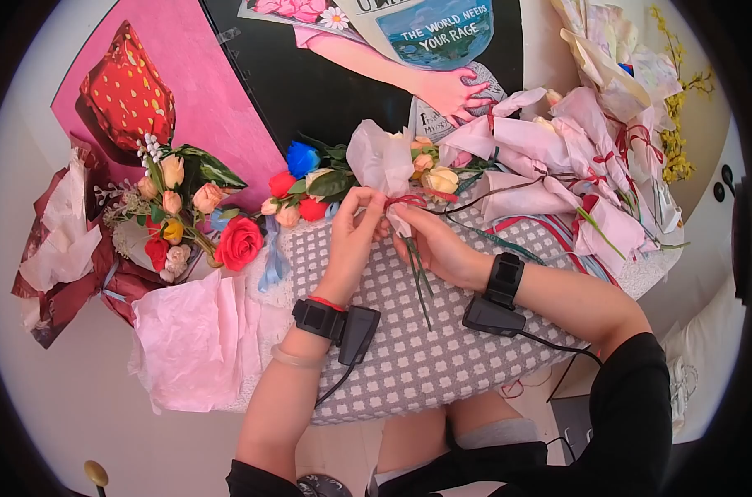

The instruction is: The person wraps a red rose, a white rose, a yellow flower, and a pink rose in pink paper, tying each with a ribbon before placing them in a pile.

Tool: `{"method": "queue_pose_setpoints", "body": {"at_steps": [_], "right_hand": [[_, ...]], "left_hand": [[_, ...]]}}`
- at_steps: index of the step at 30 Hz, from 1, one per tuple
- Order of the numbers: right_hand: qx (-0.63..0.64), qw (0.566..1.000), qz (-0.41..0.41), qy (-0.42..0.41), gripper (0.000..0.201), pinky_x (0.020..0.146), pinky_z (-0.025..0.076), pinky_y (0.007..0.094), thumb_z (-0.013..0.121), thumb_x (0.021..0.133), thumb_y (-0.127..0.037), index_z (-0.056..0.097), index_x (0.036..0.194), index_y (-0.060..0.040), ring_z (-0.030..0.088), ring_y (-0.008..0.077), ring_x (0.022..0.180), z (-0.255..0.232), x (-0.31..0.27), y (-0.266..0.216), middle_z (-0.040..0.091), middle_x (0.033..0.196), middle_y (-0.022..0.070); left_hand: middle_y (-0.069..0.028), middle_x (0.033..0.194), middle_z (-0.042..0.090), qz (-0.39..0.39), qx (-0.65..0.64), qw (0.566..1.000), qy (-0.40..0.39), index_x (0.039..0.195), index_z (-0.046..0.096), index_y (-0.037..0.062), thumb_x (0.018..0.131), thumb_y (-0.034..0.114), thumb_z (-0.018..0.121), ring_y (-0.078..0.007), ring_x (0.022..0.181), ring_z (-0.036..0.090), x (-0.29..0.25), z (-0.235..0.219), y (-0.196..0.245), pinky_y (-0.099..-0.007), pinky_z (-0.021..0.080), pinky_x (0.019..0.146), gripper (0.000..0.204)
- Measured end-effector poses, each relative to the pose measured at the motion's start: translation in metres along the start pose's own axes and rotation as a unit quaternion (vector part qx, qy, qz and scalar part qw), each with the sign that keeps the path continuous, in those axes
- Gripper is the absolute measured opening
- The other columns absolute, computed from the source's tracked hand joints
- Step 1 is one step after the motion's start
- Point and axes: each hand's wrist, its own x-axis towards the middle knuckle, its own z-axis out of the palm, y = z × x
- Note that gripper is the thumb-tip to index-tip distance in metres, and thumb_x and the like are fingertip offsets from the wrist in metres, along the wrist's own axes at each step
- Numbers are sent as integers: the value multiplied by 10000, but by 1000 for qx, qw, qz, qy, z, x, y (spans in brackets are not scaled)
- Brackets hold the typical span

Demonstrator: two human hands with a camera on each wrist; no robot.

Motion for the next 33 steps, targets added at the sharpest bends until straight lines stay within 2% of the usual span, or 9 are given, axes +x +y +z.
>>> {"method": "queue_pose_setpoints", "body": {"at_steps": [8,11,19,22,24,29,33], "right_hand": [[-3,1000,6,-6,328,459,265,179,367,915,-440,534,926,-158,388,31,499,-4,4,6,498,654,-53],[-1,1000,7,-6,329,460,266,178,366,914,-442,531,924,-157,387,32,497,-3,2,4,500,655,-55],[-10,1000,16,-20,290,463,273,170,391,915,-415,520,912,-155,408,21,509,-3,0,1,506,654,-57],[4,1000,2,-22,256,456,270,170,421,911,-393,515,927,-156,409,18,501,1,-1,1,510,655,-56],[25,999,5,25,232,398,251,171,376,936,-326,490,937,-124,420,31,483,9,-3,-4,500,609,-28],[1,1000,18,11,263,397,250,176,370,935,-360,488,930,-124,418,40,477,4,-2,-4,485,589,-24],[-1,1000,5,-2,294,398,250,179,363,932,-391,489,941,-126,412,51,471,2,0,-2,485,586,-18]], "left_hand": [[2,817,511,-5,-24,1000,12,970,499,73,954,304,366,-56,641,475,0,1,7,-192,367,583,267],[-1,812,506,-8,-33,999,23,989,490,79,953,297,373,-60,639,477,0,2,7,-197,369,577,250],[21,819,509,-9,-20,1000,16,974,481,86,885,166,545,-31,647,481,-1,2,4,-163,367,561,137],[20,819,517,-7,-20,1000,16,960,479,80,884,168,547,-31,644,480,-2,3,6,-165,366,557,135],[20,816,518,-4,-21,1000,18,954,480,80,888,178,542,-31,645,479,-1,4,4,-164,364,556,134],[25,847,514,-27,-40,999,16,991,486,87,898,171,503,-34,667,474,-1,0,4,-175,363,590,126],[23,852,518,-33,-61,997,-20,1000,494,84,865,114,501,-35,675,467,-1,-2,5,-176,360,599,139]]}}
